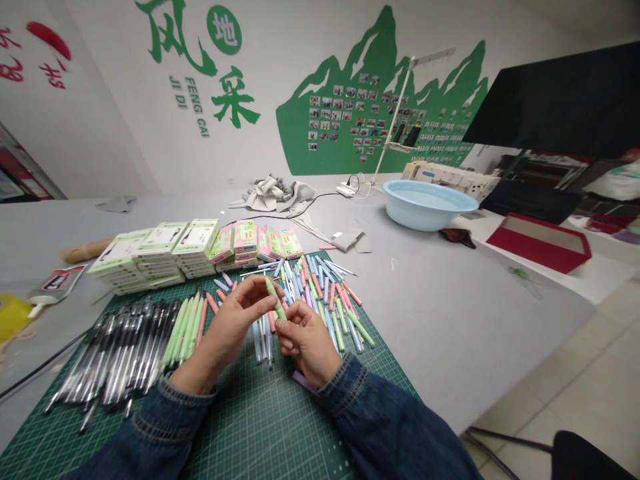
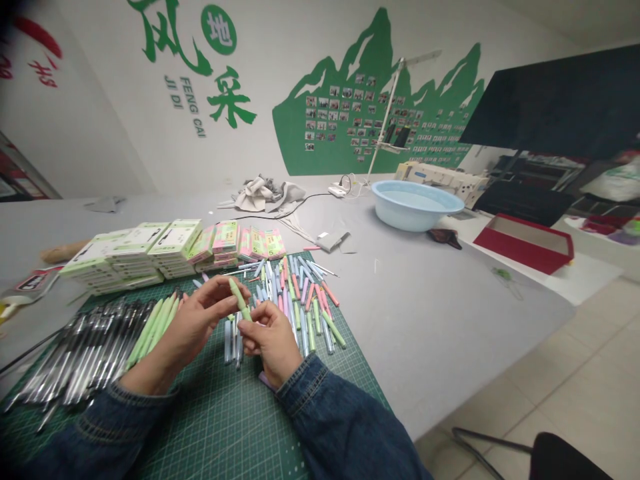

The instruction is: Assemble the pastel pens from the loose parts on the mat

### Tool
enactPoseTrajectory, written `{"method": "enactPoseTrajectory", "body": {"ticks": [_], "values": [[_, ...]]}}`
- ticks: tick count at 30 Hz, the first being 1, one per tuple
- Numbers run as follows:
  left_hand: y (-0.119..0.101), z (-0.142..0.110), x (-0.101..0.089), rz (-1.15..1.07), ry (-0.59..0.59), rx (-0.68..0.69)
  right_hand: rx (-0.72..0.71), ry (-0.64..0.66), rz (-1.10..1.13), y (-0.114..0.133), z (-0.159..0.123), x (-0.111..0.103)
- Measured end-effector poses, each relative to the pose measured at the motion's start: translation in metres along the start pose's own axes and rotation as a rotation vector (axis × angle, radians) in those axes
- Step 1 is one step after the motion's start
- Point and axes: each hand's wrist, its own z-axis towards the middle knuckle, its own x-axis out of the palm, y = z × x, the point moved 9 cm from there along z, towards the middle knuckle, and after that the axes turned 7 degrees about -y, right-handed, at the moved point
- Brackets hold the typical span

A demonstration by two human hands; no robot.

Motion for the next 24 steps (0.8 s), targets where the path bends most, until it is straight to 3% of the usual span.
{"method": "enactPoseTrajectory", "body": {"ticks": [5,9,12,16,24], "values": [[0.008,0.003,-0.010,-0.018,-0.131,-0.030,-0.025,-0.025,-0.088,-0.001,0.002,-0.005],[0.020,0.001,-0.008,-0.062,-0.035,-0.154,0.069,0.088,-0.036,-0.007,0.001,0.004],[0.019,-0.002,-0.003,-0.053,0.045,-0.185,0.115,0.102,0.025,-0.007,-0.001,0.006],[0.017,-0.002,-0.004,-0.075,0.019,-0.160,0.081,0.093,0.071,-0.001,-0.001,0.007],[0.016,-0.006,0.002,-0.139,0.048,-0.179,0.042,0.144,-0.064,-0.009,0.001,0.010]]}}
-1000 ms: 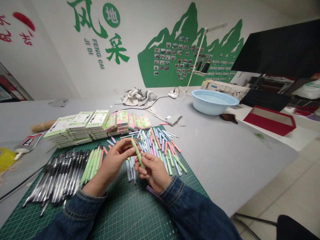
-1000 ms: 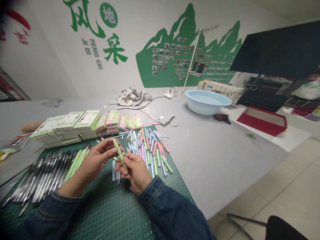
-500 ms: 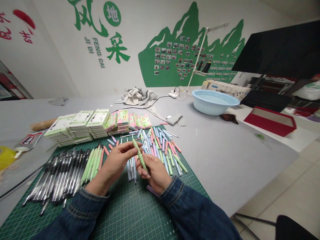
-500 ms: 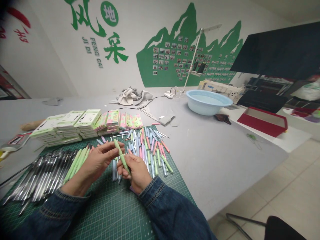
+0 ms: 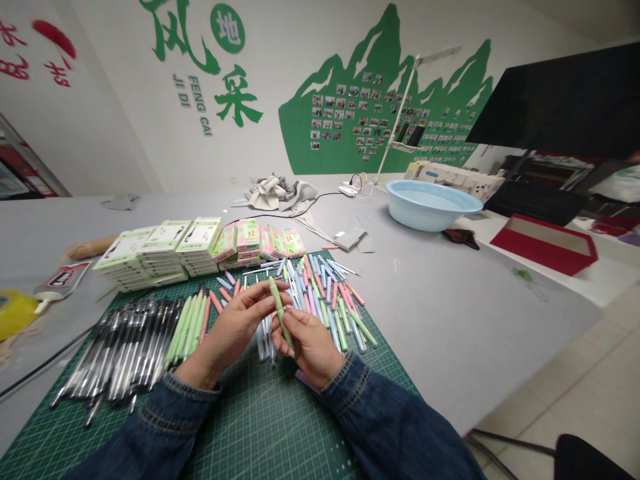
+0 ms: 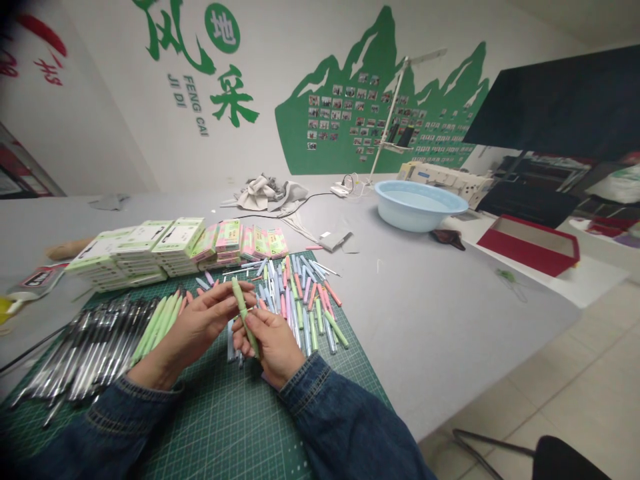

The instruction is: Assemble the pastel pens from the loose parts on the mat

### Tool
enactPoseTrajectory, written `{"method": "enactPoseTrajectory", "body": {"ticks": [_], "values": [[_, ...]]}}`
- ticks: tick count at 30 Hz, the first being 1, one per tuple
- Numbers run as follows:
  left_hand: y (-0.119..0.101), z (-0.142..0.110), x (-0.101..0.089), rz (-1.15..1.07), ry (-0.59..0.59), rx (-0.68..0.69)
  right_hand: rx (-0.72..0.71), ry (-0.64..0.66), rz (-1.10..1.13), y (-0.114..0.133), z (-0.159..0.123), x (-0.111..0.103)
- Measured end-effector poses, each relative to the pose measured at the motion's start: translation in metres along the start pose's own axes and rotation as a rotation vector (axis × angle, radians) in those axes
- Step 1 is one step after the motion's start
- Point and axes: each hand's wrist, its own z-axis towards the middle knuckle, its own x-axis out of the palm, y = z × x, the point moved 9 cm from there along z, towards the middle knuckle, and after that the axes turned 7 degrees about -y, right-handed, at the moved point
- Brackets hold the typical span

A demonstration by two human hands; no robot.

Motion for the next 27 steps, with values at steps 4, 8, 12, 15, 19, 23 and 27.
{"method": "enactPoseTrajectory", "body": {"ticks": [4,8,12,15,19,23,27], "values": [[-0.010,0.003,-0.010,0.122,-0.163,0.134,-0.055,-0.081,-0.058,0.003,0.001,-0.008],[-0.003,0.007,-0.018,0.158,-0.206,0.112,0.006,-0.071,-0.013,0.003,-0.001,-0.008],[0.004,0.007,-0.018,0.100,-0.145,0.047,0.159,0.085,0.118,-0.004,-0.007,0.010],[0.002,0.005,-0.017,0.135,-0.148,0.059,0.091,-0.029,0.060,-0.001,-0.005,0.002],[-0.004,0.002,-0.009,0.184,-0.104,0.101,0.038,-0.101,-0.050,0.000,-0.003,-0.007],[-0.007,0.000,-0.007,0.161,-0.066,0.116,0.170,0.163,0.053,-0.007,-0.008,0.014],[0.000,0.002,-0.013,0.147,-0.100,0.090,0.043,-0.019,-0.089,0.002,-0.003,-0.001]]}}
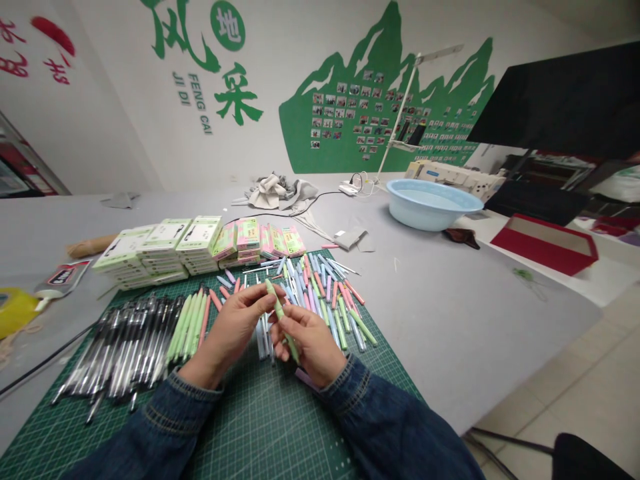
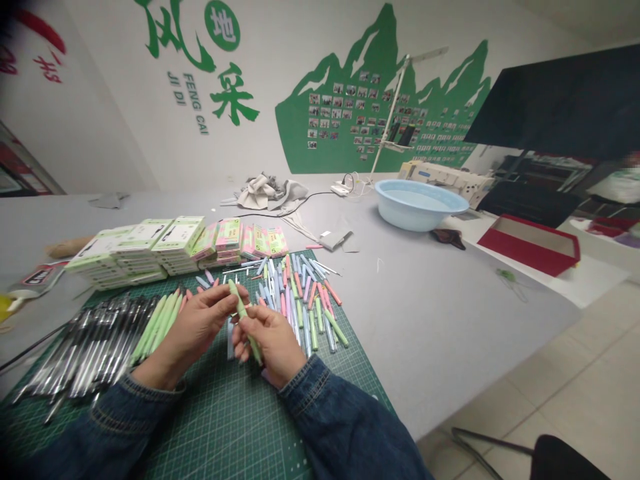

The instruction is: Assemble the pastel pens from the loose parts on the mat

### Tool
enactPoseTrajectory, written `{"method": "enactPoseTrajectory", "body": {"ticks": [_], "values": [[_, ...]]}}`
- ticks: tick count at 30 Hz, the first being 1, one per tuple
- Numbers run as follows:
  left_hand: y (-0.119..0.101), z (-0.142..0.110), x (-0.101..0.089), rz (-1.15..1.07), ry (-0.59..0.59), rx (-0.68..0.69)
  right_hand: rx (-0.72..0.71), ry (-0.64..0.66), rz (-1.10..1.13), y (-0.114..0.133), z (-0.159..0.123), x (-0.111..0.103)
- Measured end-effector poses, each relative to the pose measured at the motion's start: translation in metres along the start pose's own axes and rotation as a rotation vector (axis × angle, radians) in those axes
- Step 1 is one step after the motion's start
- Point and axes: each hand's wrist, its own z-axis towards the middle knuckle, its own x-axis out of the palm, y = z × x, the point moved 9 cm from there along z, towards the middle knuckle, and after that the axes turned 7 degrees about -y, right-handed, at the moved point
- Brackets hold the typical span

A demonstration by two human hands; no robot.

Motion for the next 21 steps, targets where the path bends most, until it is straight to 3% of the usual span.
{"method": "enactPoseTrajectory", "body": {"ticks": [2,4,6,10,12,17,19,21], "values": [[0.001,0.002,-0.005,0.025,-0.069,0.027,-0.141,-0.192,-0.156,0.009,0.000,-0.016],[0.002,0.002,-0.007,0.028,-0.113,0.034,-0.195,-0.251,-0.249,0.014,-0.001,-0.020],[0.003,0.001,-0.004,-0.023,-0.102,0.011,-0.110,-0.162,-0.172,0.008,0.000,-0.014],[0.003,-0.003,0.006,-0.180,-0.001,-0.055,0.226,0.187,0.164,-0.007,-0.010,0.017],[0.006,-0.002,0.005,-0.196,0.005,-0.078,0.209,0.167,0.151,-0.006,-0.009,0.017],[0.008,0.004,-0.008,-0.057,-0.135,-0.021,-0.160,-0.235,-0.287,0.014,-0.002,-0.019],[0.008,0.003,-0.008,-0.049,-0.143,-0.021,-0.089,-0.209,-0.258,0.008,-0.001,-0.020],[0.009,0.000,-0.003,-0.125,-0.102,-0.050,0.124,0.000,-0.043,-0.008,-0.003,-0.003]]}}
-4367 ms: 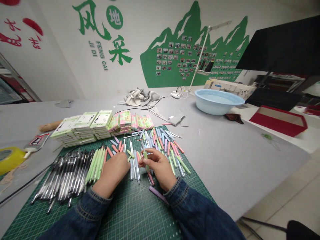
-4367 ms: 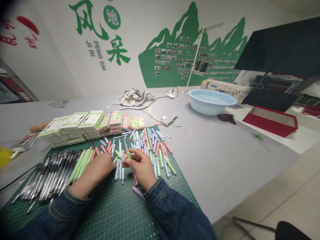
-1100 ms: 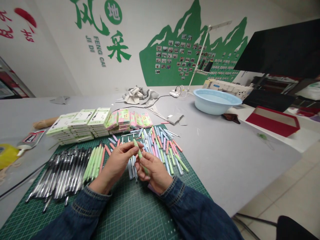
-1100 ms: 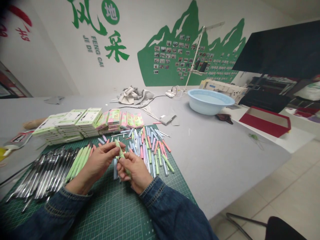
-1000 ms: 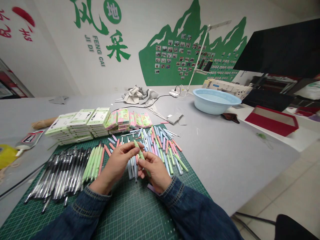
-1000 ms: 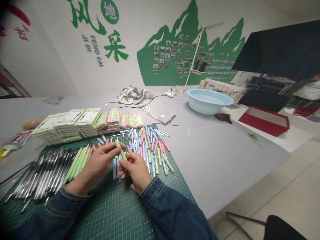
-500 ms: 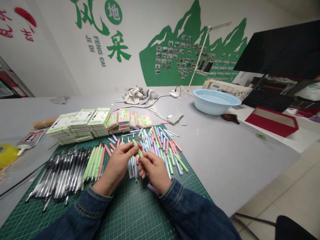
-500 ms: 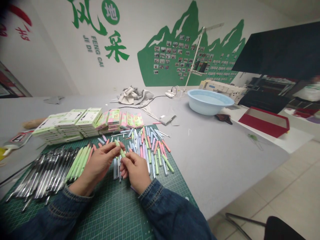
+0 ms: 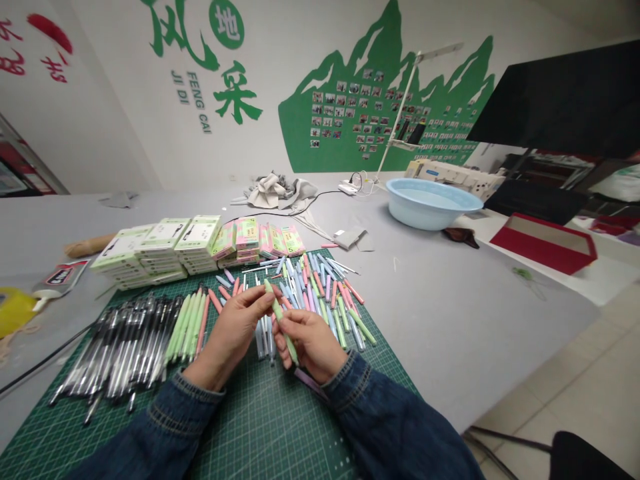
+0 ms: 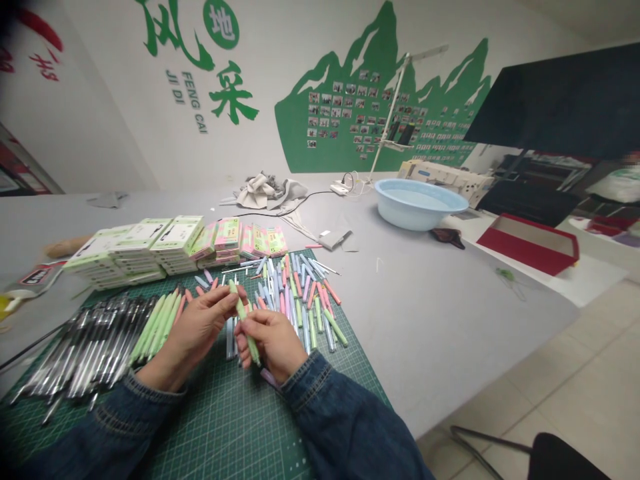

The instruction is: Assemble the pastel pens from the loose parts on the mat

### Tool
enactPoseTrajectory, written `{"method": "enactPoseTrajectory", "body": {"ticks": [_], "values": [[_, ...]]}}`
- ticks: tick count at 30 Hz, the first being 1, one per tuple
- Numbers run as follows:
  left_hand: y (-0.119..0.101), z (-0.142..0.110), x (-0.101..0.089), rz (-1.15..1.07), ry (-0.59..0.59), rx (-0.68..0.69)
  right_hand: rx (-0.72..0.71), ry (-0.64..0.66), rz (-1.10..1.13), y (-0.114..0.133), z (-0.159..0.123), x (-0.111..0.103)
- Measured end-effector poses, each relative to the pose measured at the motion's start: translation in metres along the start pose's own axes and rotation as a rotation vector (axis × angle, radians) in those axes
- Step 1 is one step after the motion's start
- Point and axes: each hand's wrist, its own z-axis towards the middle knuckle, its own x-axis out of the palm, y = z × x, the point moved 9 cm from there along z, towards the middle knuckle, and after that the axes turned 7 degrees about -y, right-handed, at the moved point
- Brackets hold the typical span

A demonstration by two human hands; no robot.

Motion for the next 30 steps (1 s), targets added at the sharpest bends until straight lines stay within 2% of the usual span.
{"method": "enactPoseTrajectory", "body": {"ticks": [2,3,5,7,8,10,13,17,21,23,27,30], "values": [[0.004,-0.003,0.005,-0.117,0.056,-0.068,0.148,0.197,0.191,-0.006,-0.007,0.019],[0.008,-0.003,0.005,-0.171,0.069,-0.110,0.164,0.240,0.236,-0.004,-0.009,0.023],[0.016,0.001,-0.002,-0.260,0.020,-0.177,0.063,0.205,0.222,0.008,-0.009,0.021],[0.023,0.008,-0.017,-0.345,-0.093,-0.203,-0.111,0.111,0.134,0.024,-0.009,0.013],[0.026,0.011,-0.025,-0.385,-0.147,-0.205,-0.165,0.110,0.092,0.031,-0.010,0.013],[0.031,0.017,-0.035,-0.441,-0.199,-0.215,-0.194,0.178,0.020,0.035,-0.013,0.020],[0.032,0.020,-0.038,-0.465,-0.187,-0.219,-0.203,0.223,-0.013,0.034,-0.015,0.025],[0.028,0.018,-0.037,-0.432,-0.175,-0.208,-0.207,0.180,-0.006,0.028,-0.013,0.022],[0.016,0.014,-0.035,-0.349,-0.175,-0.186,-0.137,0.247,0.037,0.022,-0.014,0.025],[0.006,0.011,-0.028,-0.283,-0.132,-0.132,-0.070,0.273,0.108,0.020,-0.014,0.025],[-0.008,0.003,-0.005,-0.119,0.037,-0.033,0.046,0.224,0.179,0.011,-0.009,0.019],[-0.011,-0.001,0.001,-0.011,0.063,0.016,0.031,0.183,0.118,0.004,-0.003,0.016]]}}
